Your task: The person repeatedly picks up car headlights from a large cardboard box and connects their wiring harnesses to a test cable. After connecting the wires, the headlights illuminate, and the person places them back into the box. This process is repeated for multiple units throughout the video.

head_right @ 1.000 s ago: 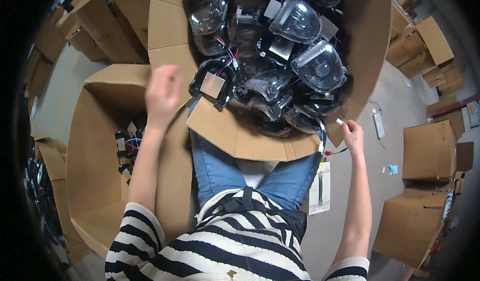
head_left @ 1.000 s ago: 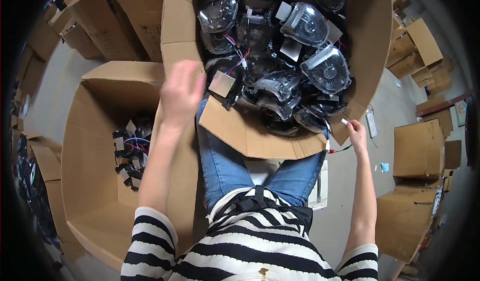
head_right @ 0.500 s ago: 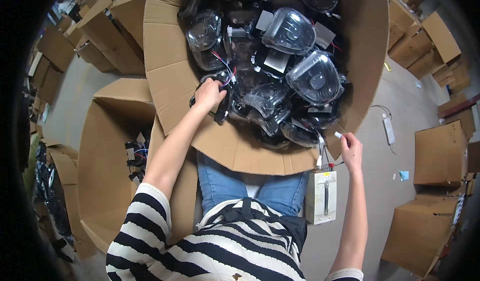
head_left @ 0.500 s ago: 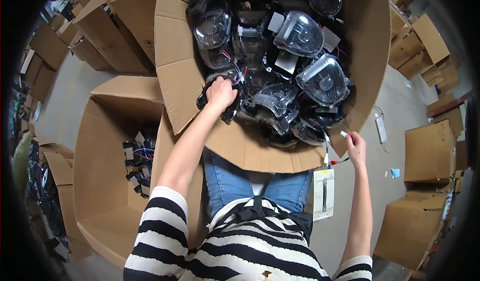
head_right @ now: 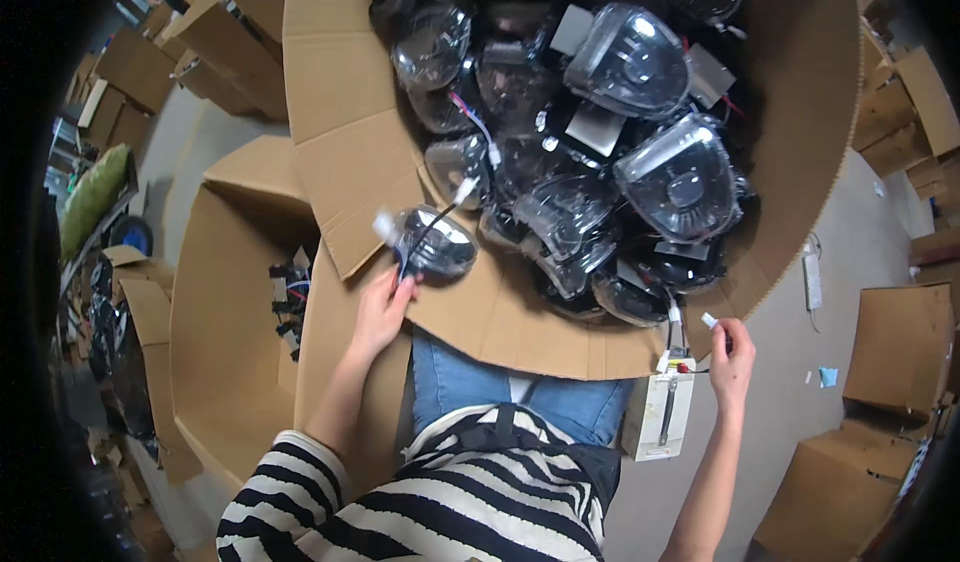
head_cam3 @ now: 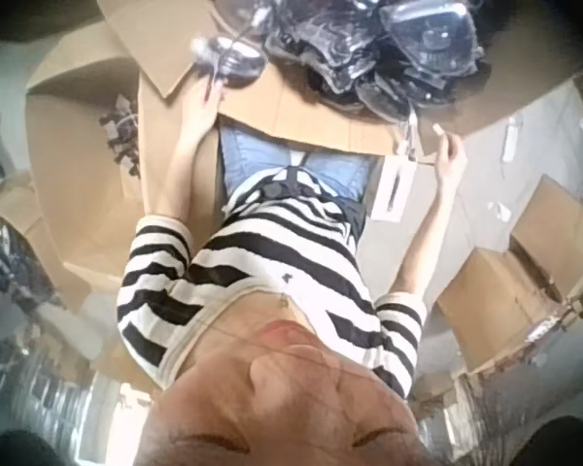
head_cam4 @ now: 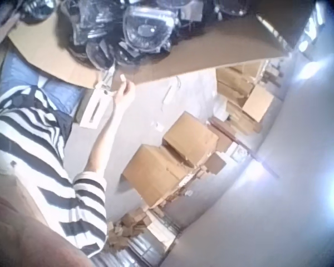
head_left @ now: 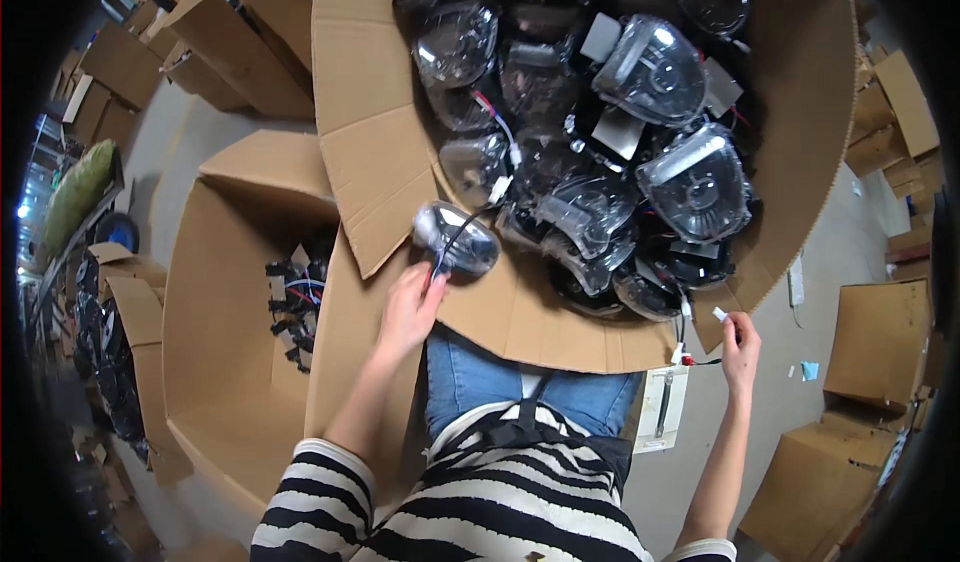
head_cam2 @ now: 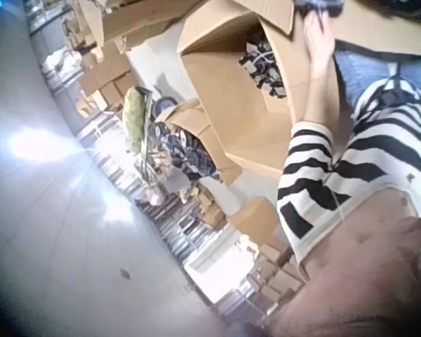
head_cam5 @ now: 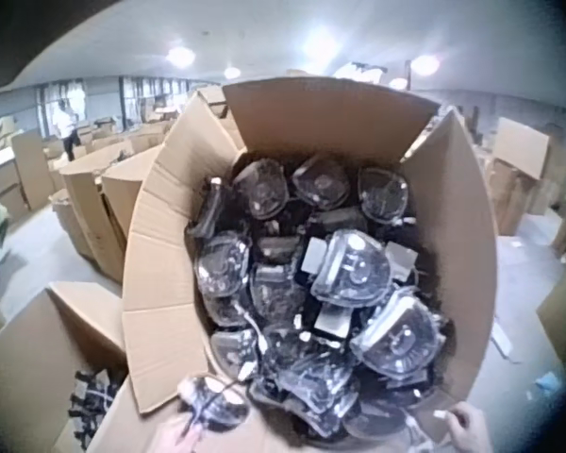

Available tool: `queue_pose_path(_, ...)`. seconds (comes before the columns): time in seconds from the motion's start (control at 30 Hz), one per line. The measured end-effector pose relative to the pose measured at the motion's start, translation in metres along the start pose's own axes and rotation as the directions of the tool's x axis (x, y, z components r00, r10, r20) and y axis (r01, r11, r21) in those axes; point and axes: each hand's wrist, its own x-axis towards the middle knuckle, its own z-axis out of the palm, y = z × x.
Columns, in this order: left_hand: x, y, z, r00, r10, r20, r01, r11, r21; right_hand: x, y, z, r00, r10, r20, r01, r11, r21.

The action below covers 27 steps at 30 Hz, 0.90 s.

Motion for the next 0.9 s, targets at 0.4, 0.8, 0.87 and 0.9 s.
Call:
queue_pose_path(0.4,-0.079,0.036,0.019,0.937,0.016,0.349,0.065,0.974,-0.218,-0.106,-0.093,-0.001,0.975,-0.123,0.186,0.059,0.947,0.316)
queue_pose_path(0.8,-0.061,0.043,0.026,0.758,0.128,0.64,0.113,0.94,-0.321,-0.107,-0.146,0.063,0.765,-0.351,0.54,0.017,0.849,0.528)
queue_pose_path(0.87,-0.057,0.047,0.024,0.703,0.115,0.702,0.051,0.976,-0.212,-0.104,-0.149,0.068,0.771,-0.318,0.552,-0.033,0.846,0.533)
queue_pose_path(0.9,-0.055,0.05,0.022,0.676,0.106,0.73,0.016,0.987,-0.158,-0.104,-0.149,0.069,0.772,-0.279,0.571,-0.084,0.845,0.527)
